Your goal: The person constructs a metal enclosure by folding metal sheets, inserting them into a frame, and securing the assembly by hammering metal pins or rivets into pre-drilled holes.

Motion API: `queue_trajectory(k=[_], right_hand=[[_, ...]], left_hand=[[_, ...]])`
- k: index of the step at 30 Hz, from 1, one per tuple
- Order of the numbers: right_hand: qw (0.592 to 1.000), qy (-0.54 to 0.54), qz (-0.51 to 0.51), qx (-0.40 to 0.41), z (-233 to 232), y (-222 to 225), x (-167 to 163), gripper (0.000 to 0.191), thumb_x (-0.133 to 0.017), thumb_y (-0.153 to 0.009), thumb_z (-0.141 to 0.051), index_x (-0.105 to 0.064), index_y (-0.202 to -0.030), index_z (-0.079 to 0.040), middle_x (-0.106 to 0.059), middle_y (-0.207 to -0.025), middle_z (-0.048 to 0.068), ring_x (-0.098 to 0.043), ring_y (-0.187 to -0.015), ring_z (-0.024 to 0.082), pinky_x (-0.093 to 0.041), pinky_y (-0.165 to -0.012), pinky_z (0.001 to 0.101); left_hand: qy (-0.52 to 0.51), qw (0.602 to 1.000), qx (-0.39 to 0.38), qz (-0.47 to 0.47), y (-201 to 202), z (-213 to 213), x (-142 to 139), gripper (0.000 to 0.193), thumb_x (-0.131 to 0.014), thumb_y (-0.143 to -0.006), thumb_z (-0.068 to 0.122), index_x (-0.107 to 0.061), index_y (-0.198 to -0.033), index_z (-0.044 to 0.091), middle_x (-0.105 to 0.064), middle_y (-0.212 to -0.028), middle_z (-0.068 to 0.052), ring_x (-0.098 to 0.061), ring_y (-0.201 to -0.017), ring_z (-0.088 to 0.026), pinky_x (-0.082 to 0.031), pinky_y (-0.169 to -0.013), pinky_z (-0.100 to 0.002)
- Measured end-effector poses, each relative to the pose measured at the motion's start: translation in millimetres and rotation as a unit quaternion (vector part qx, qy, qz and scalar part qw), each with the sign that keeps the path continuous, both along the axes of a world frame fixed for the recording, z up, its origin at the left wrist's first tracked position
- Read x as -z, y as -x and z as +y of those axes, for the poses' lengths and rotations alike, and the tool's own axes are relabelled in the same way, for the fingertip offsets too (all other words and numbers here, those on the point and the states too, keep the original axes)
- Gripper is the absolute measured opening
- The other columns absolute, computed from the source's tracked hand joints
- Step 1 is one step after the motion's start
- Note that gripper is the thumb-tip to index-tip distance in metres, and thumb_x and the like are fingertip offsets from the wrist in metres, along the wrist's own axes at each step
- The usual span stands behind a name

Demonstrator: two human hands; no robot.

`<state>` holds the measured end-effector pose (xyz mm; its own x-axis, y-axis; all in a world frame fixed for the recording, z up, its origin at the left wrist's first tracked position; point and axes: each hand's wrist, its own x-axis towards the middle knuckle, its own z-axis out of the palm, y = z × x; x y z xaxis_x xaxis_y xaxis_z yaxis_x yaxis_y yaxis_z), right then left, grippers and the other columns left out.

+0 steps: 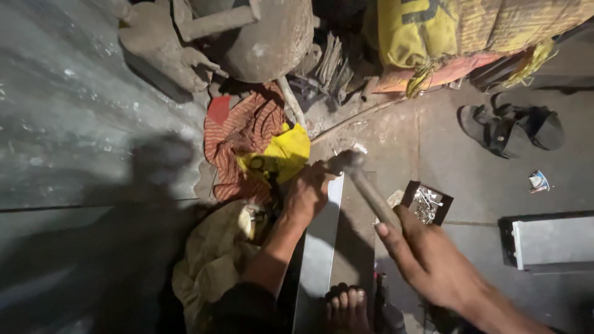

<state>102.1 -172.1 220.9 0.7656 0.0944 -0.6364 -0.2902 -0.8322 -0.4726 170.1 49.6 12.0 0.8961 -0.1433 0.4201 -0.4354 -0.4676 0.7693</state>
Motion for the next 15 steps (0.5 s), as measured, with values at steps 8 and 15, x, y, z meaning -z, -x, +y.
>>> queue_trajectory(k=[8, 15], right_hand=[[0.962, -0.083, -0.22, 0.141, 36.2, -83.1, 94.7, 0.054, -0.083, -0.08, -0.044, -0.062, -0.102, 0.0, -0.062, -0.07, 0.014, -0.059, -0.063, 0.024, -0.051, -0.06, 0.0418], [0.943, -0.204, -0.146, 0.217, 30.8, -102.7, 180.0, 0.043, -0.087, -0.078, -0.029, -0.061, -0.092, 0.001, -0.064, -0.075, 0.007, -0.059, -0.066, 0.015, -0.051, -0.058, 0.0348]], left_hand=[[-0.103, 0.973, -0.112, 0.174, 1.4, -6.3, 7.2, 0.024, -0.056, -0.103, 0.039, -0.065, -0.113, 0.019, -0.073, -0.098, -0.016, -0.065, -0.089, -0.048, -0.051, -0.076, -0.055], [0.001, 0.987, -0.082, 0.135, 0.0, -4.7, -9.5, 0.023, -0.051, -0.107, 0.036, -0.059, -0.11, 0.014, -0.075, -0.098, -0.012, -0.068, -0.091, -0.045, -0.052, -0.077, -0.054]])
